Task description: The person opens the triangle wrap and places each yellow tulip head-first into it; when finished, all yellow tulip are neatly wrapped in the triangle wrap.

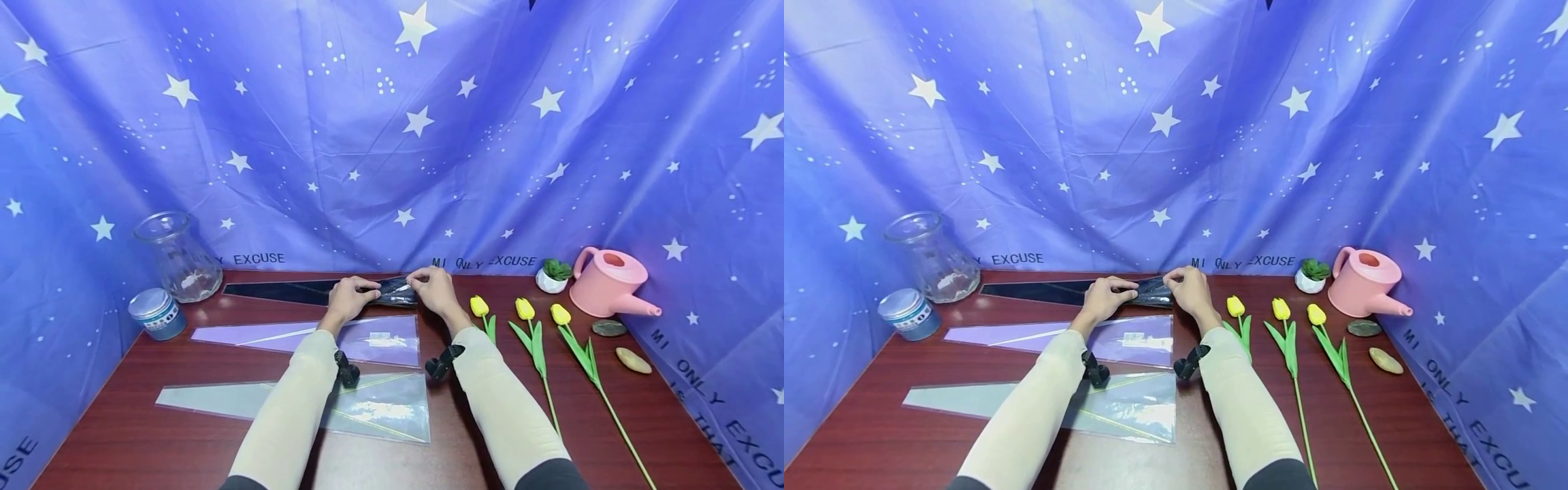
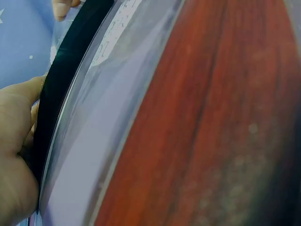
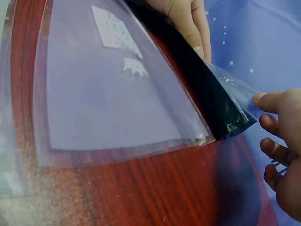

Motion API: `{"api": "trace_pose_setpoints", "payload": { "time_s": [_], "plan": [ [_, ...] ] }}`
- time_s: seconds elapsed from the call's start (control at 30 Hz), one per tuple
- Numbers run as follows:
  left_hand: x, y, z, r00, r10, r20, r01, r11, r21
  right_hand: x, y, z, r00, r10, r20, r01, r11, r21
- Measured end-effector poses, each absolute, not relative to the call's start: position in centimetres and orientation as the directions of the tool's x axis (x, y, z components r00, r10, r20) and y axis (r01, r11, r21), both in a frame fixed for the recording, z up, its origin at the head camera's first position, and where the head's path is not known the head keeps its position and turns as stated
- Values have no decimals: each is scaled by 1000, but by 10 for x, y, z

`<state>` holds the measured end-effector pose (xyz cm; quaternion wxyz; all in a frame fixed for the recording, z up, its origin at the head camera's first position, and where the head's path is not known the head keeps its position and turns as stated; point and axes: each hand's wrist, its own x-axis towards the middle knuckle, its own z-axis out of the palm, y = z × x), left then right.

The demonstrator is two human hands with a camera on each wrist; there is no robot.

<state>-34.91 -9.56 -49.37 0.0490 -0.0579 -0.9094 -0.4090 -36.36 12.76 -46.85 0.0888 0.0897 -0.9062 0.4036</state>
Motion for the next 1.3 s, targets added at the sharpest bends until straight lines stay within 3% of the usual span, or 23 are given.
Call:
{"api": "trace_pose_setpoints", "payload": {
  "time_s": [0.5,0.67,0.9,1.3],
  "plan": [
    [-350,-87,-496,-981,-19,193,142,608,781,-343,145,-451,-949,-51,311,-279,597,-753],
    [-350,-91,-497,-981,-53,188,125,569,813,-308,185,-437,-932,-27,360,-311,566,-763],
    [-350,-99,-498,-977,-85,196,116,558,821,-246,240,-434,-945,27,327,-275,478,-834],
    [-348,-100,-501,-980,-74,187,119,533,838,-162,272,-456,-972,88,217,-136,545,-828]
  ]
}}
